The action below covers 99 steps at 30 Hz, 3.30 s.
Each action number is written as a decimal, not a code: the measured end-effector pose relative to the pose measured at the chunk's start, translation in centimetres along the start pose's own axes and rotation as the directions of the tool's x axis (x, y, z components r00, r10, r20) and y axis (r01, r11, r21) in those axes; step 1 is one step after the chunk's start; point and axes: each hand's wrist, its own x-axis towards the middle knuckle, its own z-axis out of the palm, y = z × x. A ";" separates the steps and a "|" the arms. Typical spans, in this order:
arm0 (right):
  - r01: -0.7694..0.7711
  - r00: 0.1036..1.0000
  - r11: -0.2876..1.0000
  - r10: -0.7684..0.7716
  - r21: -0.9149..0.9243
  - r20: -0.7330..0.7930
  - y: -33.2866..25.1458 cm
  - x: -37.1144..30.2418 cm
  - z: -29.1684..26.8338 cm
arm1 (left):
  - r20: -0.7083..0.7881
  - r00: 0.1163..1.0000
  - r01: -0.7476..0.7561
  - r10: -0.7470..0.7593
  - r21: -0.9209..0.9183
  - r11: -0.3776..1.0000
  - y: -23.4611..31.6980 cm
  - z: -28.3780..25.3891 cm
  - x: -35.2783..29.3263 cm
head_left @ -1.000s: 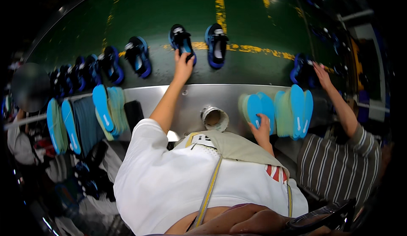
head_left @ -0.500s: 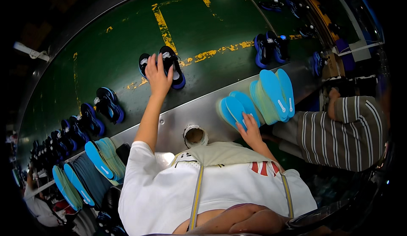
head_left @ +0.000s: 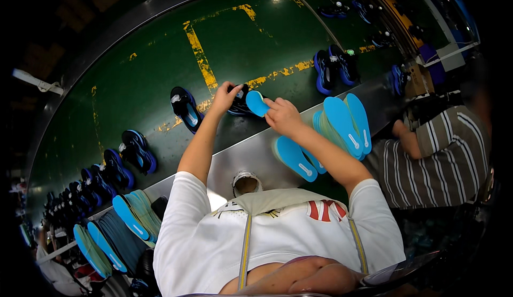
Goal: The person assembles shoes by retrieving footwear components from plastic bags and placing insoles into shoes on a conveyor belt.
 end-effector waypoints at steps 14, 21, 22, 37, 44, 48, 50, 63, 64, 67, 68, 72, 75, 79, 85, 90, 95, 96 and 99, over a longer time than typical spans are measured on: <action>-0.007 0.974 0.999 0.017 -0.045 0.224 3.3 1.8 6.2 | -0.047 0.999 -0.002 0.003 0.016 1.000 -0.3 0.2 0.2; -0.133 0.925 0.991 0.135 -0.029 0.354 2.3 2.3 8.6 | -0.074 0.996 0.046 -0.047 -0.010 0.999 0.8 0.0 -0.8; -0.113 0.937 0.994 0.108 -0.007 0.332 2.3 2.3 8.0 | -0.074 0.995 0.063 -0.063 0.000 0.998 1.0 -0.1 -1.1; 0.127 0.766 0.991 -0.117 0.030 0.632 3.8 5.5 6.8 | -0.349 0.936 0.028 -0.036 -0.029 0.999 -0.5 2.0 -0.8; 0.108 0.781 0.993 -0.057 -0.045 0.622 4.3 5.4 10.3 | -0.277 0.961 0.016 0.007 0.081 0.997 0.9 1.5 -0.8; 0.223 0.597 0.968 -0.039 -0.119 0.801 3.9 6.7 10.0 | -0.235 0.972 0.018 0.005 0.094 0.995 0.5 0.9 -0.7; 0.311 0.493 0.943 -0.056 -0.116 0.868 3.6 7.2 9.6 | -0.179 0.984 0.025 -0.010 0.080 0.996 -1.2 0.8 0.0; 0.436 0.384 0.900 -0.176 -0.010 0.906 5.0 7.4 10.0 | -0.365 0.845 -0.218 0.390 0.431 0.875 0.2 2.1 0.4; 0.357 0.327 0.933 -0.169 0.044 0.930 4.3 7.9 8.7 | -0.272 0.841 -0.282 0.467 0.517 0.808 -0.1 1.9 0.3; 0.057 0.265 0.988 -0.156 0.146 0.952 4.2 7.1 6.6 | -0.096 0.881 -0.311 0.464 0.620 0.720 -0.2 2.0 -0.2; 0.083 0.265 0.991 -0.128 0.109 0.956 4.2 6.5 6.6 | -0.072 0.892 -0.316 0.445 0.605 0.731 0.2 2.3 -0.4; 0.157 0.389 0.988 -0.059 -0.003 0.919 3.1 5.4 6.6 | 0.019 0.941 -0.245 0.339 0.728 0.640 0.9 2.6 0.2; 0.195 0.630 0.981 -0.123 -0.002 0.767 3.9 3.2 8.3 | 0.103 0.957 -0.252 0.271 0.756 0.603 1.2 1.8 0.9; 0.109 0.744 0.994 -0.082 0.001 0.663 3.2 2.9 7.7 | 0.211 0.941 -0.264 0.264 0.946 0.187 0.8 1.4 0.4; 0.101 0.799 0.993 -0.045 -0.060 0.599 3.0 4.8 5.2 | 0.385 0.911 -0.265 0.144 0.818 -0.510 3.0 2.2 1.1; 0.113 0.734 0.990 -0.030 -0.079 0.678 3.9 7.2 -0.4 | 0.479 0.855 -0.358 0.200 0.823 -0.441 6.6 2.4 2.6; 0.119 0.775 0.979 0.011 -0.163 0.632 7.0 7.4 -6.7 | 0.378 0.762 -0.474 0.526 0.879 0.056 11.4 3.4 3.1; 0.121 0.815 0.973 0.016 -0.199 0.579 8.2 6.9 -7.9 | 0.331 0.745 -0.498 0.579 0.854 0.152 12.9 4.1 3.3; 0.109 0.875 0.966 0.019 -0.236 0.483 10.4 6.1 -11.8 | 0.165 0.656 -0.594 0.737 0.715 0.369 16.2 5.9 2.9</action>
